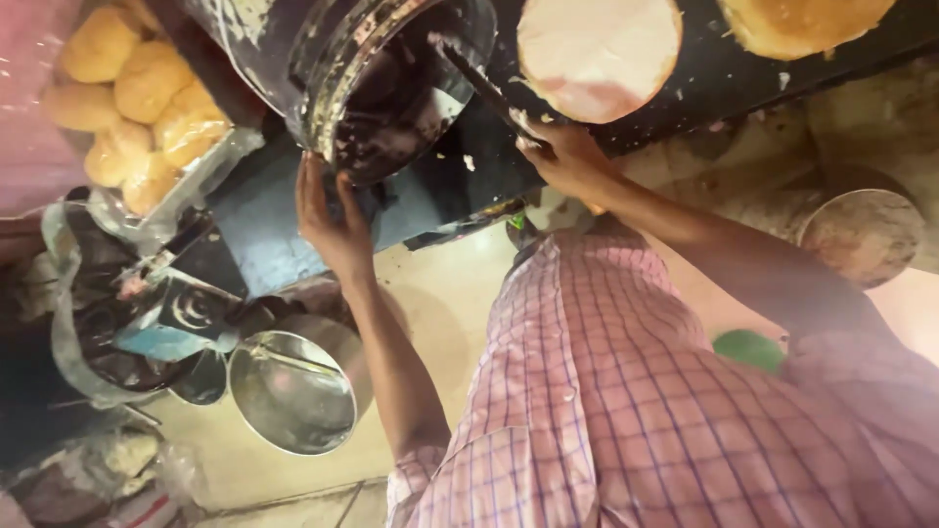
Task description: The person spreads cream onto a bun, cuts it into pieces, and applies more cream to the cut sides before setting them aside.
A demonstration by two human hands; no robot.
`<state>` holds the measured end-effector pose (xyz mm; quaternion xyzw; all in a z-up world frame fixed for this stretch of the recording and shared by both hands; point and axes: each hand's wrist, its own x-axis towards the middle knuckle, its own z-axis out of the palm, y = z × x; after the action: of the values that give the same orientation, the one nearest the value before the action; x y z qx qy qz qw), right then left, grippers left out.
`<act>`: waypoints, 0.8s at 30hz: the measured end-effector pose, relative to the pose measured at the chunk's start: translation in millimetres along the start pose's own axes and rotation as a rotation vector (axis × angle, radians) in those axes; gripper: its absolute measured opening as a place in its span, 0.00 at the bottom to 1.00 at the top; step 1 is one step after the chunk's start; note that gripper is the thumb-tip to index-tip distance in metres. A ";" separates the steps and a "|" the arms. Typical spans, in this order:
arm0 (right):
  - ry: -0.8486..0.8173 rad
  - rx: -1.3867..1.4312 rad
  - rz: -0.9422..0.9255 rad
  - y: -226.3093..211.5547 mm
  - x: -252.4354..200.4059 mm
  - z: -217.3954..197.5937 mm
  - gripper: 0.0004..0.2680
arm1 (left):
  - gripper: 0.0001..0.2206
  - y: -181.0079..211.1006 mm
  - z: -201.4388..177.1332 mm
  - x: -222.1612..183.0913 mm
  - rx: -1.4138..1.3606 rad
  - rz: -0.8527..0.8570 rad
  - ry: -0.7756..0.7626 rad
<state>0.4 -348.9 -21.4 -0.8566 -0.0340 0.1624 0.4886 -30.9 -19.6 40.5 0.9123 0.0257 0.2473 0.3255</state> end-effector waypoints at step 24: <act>-0.434 0.614 0.314 42.9 -23.6 5.3 0.16 | 0.17 -36.4 5.0 1.9 -0.079 0.223 -0.038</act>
<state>-27.8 -371.9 -54.5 -0.6116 0.0450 0.4146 0.6723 -22.8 6.6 15.9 0.9005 -0.0919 0.2654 0.3319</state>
